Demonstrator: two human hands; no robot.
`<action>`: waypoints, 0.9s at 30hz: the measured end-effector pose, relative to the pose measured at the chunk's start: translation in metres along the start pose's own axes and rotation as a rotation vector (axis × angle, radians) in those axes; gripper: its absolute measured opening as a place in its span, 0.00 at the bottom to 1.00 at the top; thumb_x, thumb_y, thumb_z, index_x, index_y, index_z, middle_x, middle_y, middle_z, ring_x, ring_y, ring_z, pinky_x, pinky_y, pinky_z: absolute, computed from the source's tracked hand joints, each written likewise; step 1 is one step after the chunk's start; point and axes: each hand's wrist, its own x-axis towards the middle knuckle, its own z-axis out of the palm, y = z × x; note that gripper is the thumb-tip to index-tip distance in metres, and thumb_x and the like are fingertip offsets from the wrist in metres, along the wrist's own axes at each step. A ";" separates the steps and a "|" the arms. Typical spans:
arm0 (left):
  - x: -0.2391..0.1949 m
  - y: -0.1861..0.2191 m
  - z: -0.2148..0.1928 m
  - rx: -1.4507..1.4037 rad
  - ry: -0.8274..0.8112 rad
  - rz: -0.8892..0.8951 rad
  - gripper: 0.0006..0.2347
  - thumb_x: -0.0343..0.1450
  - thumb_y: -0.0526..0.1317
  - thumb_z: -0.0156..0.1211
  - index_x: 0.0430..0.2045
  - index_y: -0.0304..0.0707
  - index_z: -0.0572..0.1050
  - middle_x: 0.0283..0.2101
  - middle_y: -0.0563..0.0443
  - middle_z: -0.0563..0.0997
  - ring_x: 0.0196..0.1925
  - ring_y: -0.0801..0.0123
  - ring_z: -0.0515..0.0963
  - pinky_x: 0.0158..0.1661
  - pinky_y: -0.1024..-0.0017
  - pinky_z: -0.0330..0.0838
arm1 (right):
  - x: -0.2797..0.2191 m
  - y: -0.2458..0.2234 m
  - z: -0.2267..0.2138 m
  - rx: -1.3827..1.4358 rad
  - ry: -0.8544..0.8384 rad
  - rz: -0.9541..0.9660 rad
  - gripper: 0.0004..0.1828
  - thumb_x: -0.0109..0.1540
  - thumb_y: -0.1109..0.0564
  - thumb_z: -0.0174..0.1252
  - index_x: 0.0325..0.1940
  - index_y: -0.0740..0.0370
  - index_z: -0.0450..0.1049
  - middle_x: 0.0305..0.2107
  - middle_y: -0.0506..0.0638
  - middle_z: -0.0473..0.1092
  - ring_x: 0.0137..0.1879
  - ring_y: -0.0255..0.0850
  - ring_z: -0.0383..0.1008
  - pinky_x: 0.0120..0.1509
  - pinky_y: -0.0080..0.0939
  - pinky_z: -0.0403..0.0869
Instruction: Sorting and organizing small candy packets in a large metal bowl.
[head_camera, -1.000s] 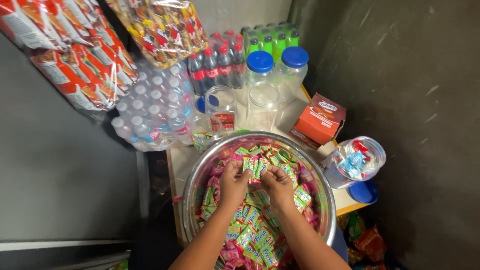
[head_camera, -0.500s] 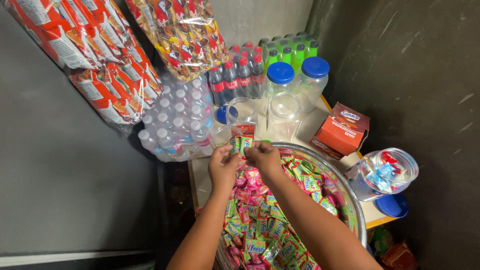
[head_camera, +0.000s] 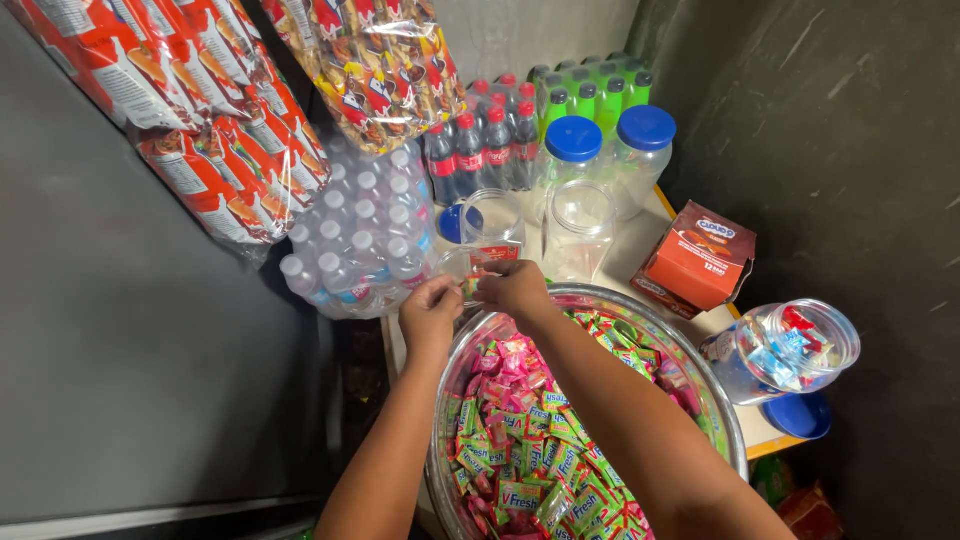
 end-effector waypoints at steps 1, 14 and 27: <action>-0.002 0.000 0.000 0.000 0.000 -0.002 0.12 0.69 0.31 0.64 0.45 0.28 0.79 0.38 0.49 0.83 0.36 0.75 0.82 0.36 0.76 0.78 | -0.005 -0.002 -0.003 0.000 0.001 0.002 0.25 0.58 0.65 0.62 0.60 0.71 0.71 0.35 0.59 0.78 0.37 0.45 0.82 0.40 0.41 0.81; -0.070 -0.027 0.074 0.442 -0.195 0.306 0.07 0.69 0.34 0.65 0.39 0.34 0.82 0.36 0.47 0.86 0.36 0.65 0.85 0.38 0.70 0.78 | -0.101 0.081 -0.131 0.209 0.206 -0.084 0.11 0.65 0.63 0.59 0.51 0.70 0.76 0.36 0.53 0.77 0.39 0.41 0.80 0.45 0.42 0.81; -0.088 -0.051 0.103 1.466 -0.193 0.229 0.15 0.70 0.45 0.59 0.52 0.56 0.75 0.44 0.47 0.81 0.49 0.50 0.80 0.44 0.44 0.71 | -0.145 0.129 -0.155 0.323 0.274 -0.027 0.11 0.64 0.64 0.56 0.50 0.68 0.74 0.35 0.49 0.79 0.38 0.35 0.80 0.45 0.34 0.79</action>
